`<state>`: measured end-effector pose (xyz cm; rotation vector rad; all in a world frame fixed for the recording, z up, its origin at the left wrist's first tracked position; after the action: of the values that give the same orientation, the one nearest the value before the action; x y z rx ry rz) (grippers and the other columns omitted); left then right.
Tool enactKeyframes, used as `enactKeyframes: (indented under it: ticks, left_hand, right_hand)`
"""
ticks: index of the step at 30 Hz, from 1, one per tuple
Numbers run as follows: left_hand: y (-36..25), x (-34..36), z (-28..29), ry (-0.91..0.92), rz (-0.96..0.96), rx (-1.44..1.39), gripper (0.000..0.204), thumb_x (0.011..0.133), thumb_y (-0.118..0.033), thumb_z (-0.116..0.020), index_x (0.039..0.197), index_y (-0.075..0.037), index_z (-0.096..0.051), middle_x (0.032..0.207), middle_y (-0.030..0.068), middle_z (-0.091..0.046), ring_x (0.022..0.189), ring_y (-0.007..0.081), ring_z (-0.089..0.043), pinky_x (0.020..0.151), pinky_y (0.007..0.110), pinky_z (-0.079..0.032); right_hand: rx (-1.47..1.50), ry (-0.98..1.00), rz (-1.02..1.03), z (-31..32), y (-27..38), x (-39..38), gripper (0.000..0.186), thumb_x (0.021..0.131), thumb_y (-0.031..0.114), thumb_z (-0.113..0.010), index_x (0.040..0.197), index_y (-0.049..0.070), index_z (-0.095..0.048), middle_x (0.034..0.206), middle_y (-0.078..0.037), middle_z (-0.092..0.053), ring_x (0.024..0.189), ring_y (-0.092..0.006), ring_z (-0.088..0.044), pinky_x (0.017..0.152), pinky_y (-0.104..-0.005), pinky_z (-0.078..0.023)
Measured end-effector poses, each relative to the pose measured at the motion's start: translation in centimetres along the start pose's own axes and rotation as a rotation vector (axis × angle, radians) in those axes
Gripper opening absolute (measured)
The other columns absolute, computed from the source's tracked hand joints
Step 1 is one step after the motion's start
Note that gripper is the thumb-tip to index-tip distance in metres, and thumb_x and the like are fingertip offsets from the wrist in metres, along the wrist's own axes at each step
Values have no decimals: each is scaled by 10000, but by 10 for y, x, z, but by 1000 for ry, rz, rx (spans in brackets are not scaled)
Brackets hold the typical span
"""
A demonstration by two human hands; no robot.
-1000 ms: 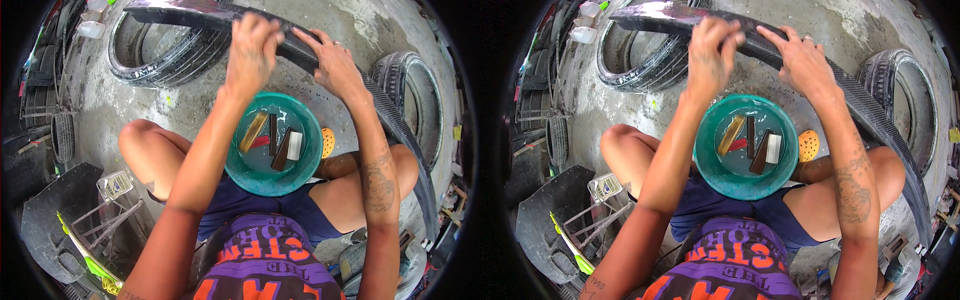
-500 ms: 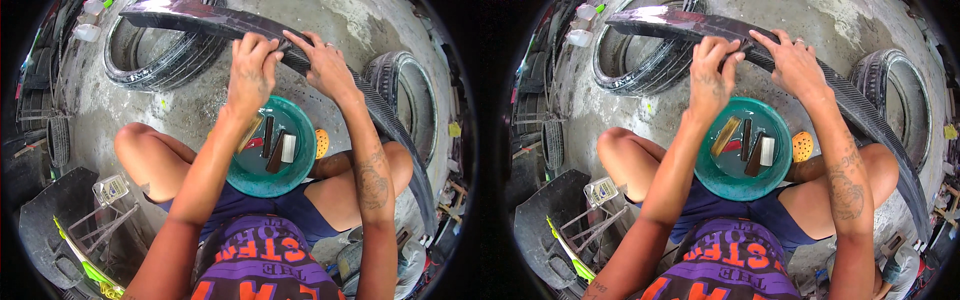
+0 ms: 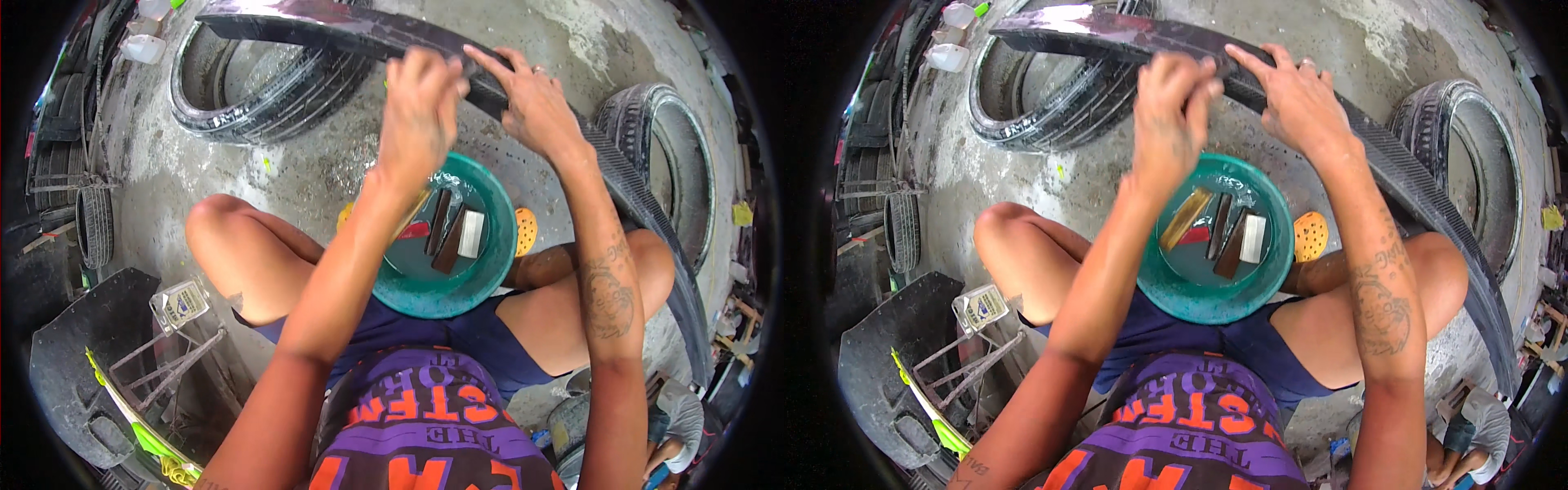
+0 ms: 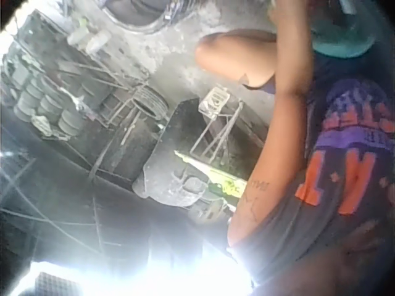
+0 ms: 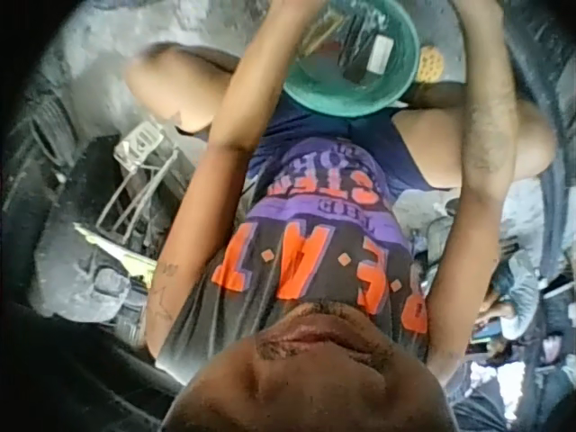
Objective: Sanding a carbon fiber car part using sandpaper and water.
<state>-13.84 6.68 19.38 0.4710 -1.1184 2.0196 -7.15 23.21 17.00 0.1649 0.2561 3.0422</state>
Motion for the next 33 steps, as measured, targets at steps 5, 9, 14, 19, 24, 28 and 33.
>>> enactKeyframes:
  ticks: [5,9,14,19,24,28,33]
  left_hand:
    - [9,10,5,-146,-47,-14,154,903,-49,-780,1054,-15,-781,1032,141,-682,942,344,-646,868,448,-513]
    - [3,-5,-1,-59,-15,-82,149,914,-54,-763,1057,-15,-768,1005,142,-677,916,353,-648,849,452,-508]
    - [31,20,-2,-186,-70,-7,156,915,-87,-789,1050,-7,-781,1009,150,-678,897,343,-652,832,411,-532]
    - [83,30,20,-212,66,146,200,923,-146,-797,1065,-7,-775,1041,157,-683,903,322,-645,857,435,-514]
    - [94,29,25,-175,14,157,191,920,-131,-789,1072,-19,-764,1057,145,-689,941,346,-640,890,449,-477]
    - [92,29,23,-193,-11,148,180,922,-125,-782,1066,-18,-761,1057,145,-689,950,352,-641,898,451,-475]
    - [91,29,25,-189,-14,134,168,930,-120,-771,1064,-20,-756,1041,146,-683,962,356,-639,908,457,-469]
  right_hand:
    - [6,4,-16,0,0,1,983,828,-26,-683,1654,419,-394,1595,-144,-509,1245,-458,-647,1073,-602,-513]
    - [-35,19,-5,2,2,0,984,823,-10,-691,1655,421,-391,1595,-148,-507,1244,-461,-648,1083,-595,-508]
    - [10,49,-14,4,4,-2,984,822,-14,-696,1653,418,-395,1617,-136,-491,1268,-445,-637,1101,-589,-500]
    - [-20,30,-11,6,3,0,972,831,18,-715,1665,385,-379,1639,-126,-474,1322,-440,-601,1120,-592,-485]
    - [-25,-46,51,13,9,2,931,878,126,-758,1680,369,-354,1650,-127,-462,1410,-448,-528,1160,-594,-450]
    - [101,-19,164,16,27,14,890,926,276,-782,1685,403,-334,1643,-131,-466,1410,-459,-523,1167,-586,-441]
    - [-125,71,246,13,47,35,904,946,321,-782,1685,471,-284,1594,-132,-505,1293,-432,-612,1043,-563,-552]
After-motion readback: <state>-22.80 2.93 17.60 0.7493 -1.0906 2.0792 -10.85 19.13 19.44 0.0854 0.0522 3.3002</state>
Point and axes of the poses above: each hand's wrist, its own x-axis towards the middle knuckle, its own z-axis out of the back of the hand, y = z × x, the point moved 5 cm from there along x, towards the middle knuckle
